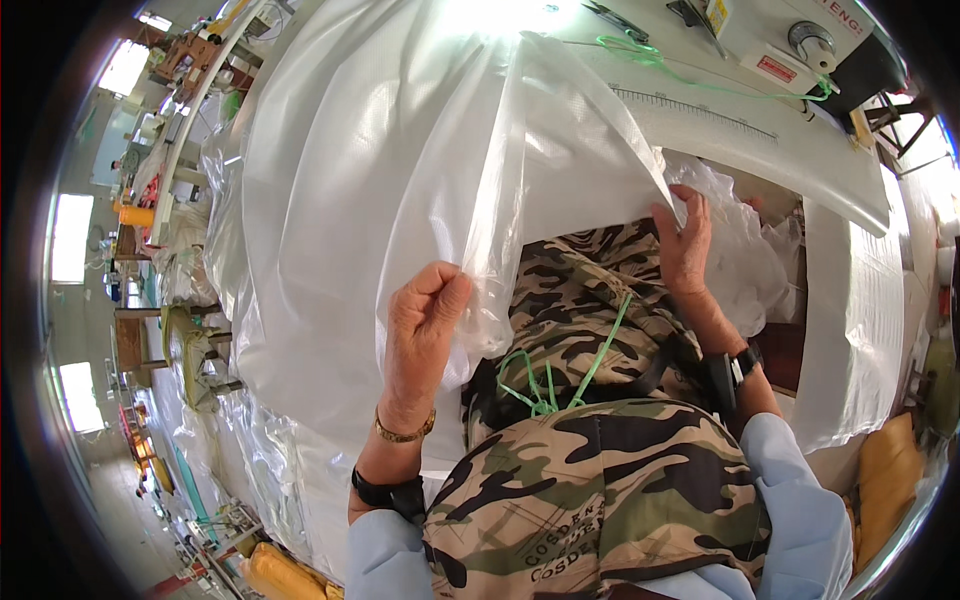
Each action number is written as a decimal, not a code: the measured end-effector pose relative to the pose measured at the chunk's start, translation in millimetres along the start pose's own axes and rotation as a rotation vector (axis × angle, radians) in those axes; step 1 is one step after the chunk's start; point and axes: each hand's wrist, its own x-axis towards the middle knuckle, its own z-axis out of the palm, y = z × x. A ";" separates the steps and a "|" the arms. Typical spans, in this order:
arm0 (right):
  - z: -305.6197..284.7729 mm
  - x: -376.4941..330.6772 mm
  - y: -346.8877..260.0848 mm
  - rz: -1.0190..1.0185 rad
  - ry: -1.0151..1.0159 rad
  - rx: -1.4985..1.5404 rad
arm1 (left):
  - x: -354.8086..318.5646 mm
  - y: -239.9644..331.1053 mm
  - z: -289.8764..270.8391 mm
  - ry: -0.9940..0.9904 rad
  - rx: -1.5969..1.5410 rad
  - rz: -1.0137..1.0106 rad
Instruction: Sewing large white plastic or fabric sheets together using an industrial sewing machine in a workshop setting.
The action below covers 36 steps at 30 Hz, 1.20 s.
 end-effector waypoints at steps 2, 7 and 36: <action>1.2 -1.5 4.0 0.104 -0.086 0.050 | -2.0 3.0 -0.2 0.004 -0.150 -0.045; -40.7 4.0 -55.7 -0.346 -0.107 0.138 | -5.4 12.7 1.0 -0.053 -0.335 -0.232; -6.3 5.7 -183.3 -0.882 -0.465 0.377 | -11.4 12.2 -3.8 -0.011 -0.233 -0.063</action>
